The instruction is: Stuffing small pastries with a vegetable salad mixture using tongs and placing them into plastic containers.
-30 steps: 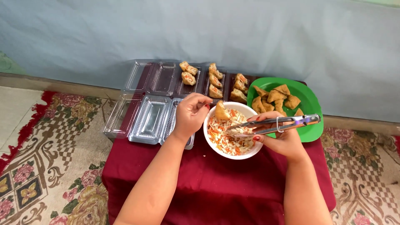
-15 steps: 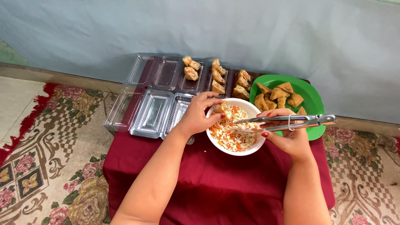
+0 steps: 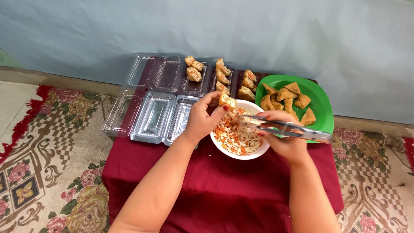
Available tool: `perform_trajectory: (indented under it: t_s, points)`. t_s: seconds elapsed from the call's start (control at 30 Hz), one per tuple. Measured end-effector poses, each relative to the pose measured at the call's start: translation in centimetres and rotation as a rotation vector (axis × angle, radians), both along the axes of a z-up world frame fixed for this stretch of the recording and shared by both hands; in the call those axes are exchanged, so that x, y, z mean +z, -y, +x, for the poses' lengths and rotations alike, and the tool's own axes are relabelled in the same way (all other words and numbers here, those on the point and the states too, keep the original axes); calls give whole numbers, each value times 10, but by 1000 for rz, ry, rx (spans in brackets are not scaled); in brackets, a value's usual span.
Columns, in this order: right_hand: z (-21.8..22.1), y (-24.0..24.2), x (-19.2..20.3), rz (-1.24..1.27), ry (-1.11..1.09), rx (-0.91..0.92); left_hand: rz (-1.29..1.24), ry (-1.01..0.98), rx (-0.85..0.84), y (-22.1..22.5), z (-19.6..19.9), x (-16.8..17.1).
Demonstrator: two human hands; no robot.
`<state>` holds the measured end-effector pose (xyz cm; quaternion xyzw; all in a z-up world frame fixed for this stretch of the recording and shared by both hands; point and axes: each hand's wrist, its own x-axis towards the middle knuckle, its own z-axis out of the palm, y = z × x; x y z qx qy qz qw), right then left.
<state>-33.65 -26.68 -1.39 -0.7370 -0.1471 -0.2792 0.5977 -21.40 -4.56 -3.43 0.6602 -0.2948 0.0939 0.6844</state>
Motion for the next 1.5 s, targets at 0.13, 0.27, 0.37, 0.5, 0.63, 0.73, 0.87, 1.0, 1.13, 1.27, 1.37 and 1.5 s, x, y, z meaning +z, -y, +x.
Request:
perform_trajectory:
  t_s: [0.13,0.27,0.37,0.5,0.63,0.73,0.87,1.0,1.13,1.27,1.37,1.5]
  points:
    - [-7,23,-3,125,56,30,10,-9,13,-1,-1,3]
    - [-9,32,-1,81,31,78,-5,-31,-3,-1,-5,7]
    - [-5,20,8,-119,11,72,-10,-18,3,-1,-4,8]
    - [2,-7,13,-351,91,76,19,12,22,-1,-4,6]
    - [6,-24,17,-407,134,32,35,15,40,-1,-4,7]
    - [8,-21,11,-420,175,-50,25,25,24,-1,-3,3]
    - [4,-7,7,-226,145,-74,24,35,39,-1,-2,3]
    - [-1,3,5,78,73,-1,28,43,51,1,-2,5]
    - [-4,15,8,94,43,-18,45,45,40,-4,-4,8]
    - [-3,20,7,10,26,-80,45,72,46,-5,-4,8]
    - [7,16,1,-141,42,-135,45,75,51,-4,-3,7]
    - [11,-16,-7,-79,-28,-39,39,69,37,-4,-4,7]
